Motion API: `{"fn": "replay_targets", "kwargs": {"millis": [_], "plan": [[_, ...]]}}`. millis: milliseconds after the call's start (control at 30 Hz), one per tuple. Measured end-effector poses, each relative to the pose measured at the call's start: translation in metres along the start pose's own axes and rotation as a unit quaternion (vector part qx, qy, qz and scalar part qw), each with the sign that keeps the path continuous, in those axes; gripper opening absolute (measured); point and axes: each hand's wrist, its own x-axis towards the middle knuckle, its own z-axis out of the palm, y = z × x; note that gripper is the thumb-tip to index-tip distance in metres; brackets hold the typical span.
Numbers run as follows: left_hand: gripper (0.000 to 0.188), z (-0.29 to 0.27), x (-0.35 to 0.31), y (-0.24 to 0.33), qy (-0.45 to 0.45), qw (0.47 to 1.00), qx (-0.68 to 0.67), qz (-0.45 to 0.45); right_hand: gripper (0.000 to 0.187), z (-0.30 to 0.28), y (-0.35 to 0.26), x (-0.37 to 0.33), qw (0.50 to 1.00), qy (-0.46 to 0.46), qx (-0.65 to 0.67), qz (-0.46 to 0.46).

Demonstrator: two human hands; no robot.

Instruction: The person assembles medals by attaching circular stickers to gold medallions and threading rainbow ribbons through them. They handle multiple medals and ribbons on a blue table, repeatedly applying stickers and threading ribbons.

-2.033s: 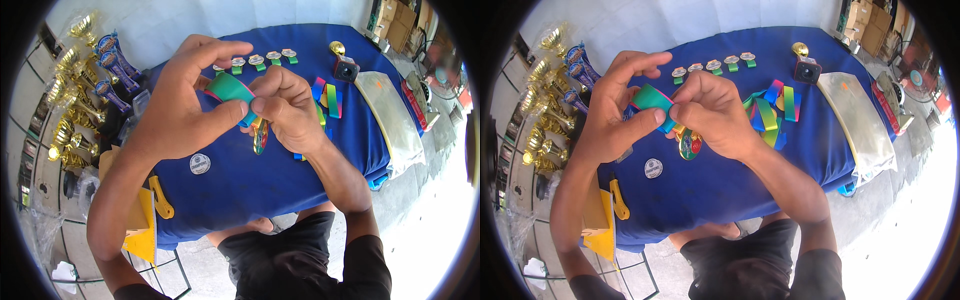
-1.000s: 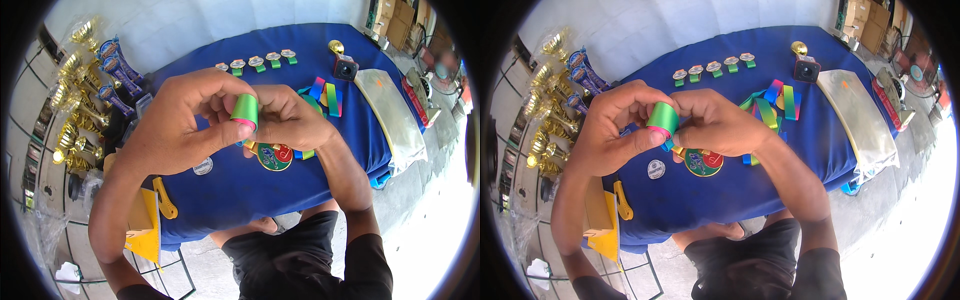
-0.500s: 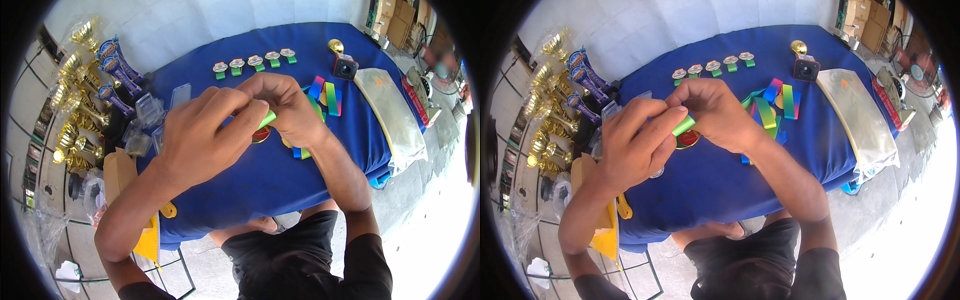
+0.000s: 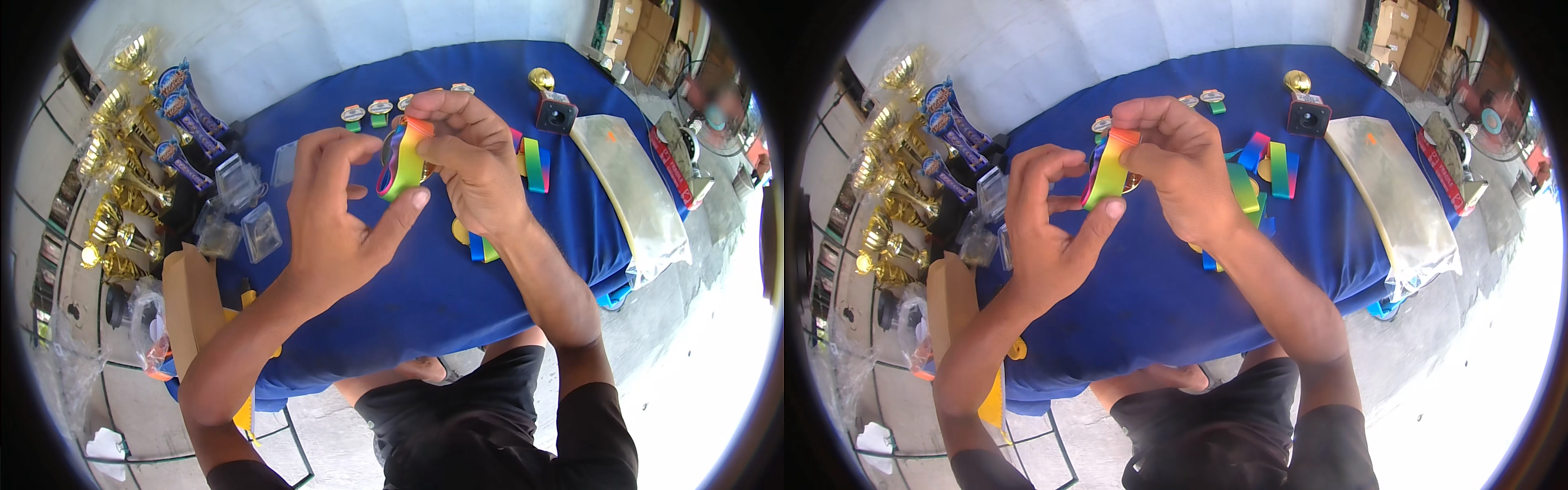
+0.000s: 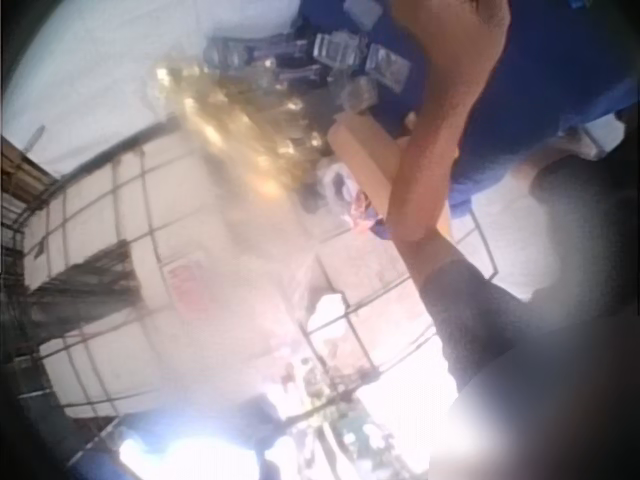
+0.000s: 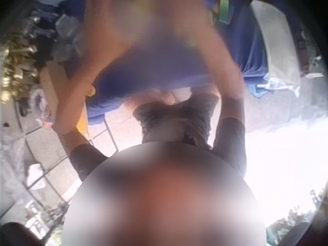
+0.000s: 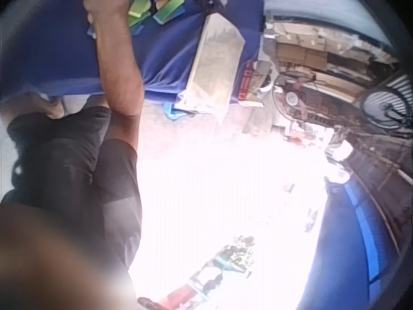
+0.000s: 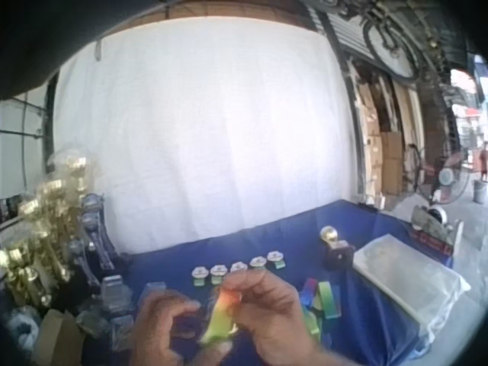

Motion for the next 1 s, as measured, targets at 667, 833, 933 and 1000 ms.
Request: {"fn": "replay_targets", "kwargs": {"millis": [667,833,933,1000], "plan": [[0.012,0.044,-0.020,0.001,0.027,0.957,-0.272,-0.094,0.033,0.001,0.006,0.005,0.951,0.052,-0.265,-0.153],[0.023,0.041,-0.021,0.000,0.003,0.999,-0.024,0.045,0.051,0.010,-0.006,0.006,0.970,0.082,-0.217,-0.075],[0.028,0.038,-0.026,0.006,0.003,0.994,0.021,0.103,0.051,0.017,-0.015,0.001,0.969,0.047,-0.241,-0.036],[0.028,0.040,-0.030,0.009,0.025,0.994,-0.024,0.108,0.056,0.020,-0.022,-0.001,0.981,0.029,-0.190,-0.038]]}}
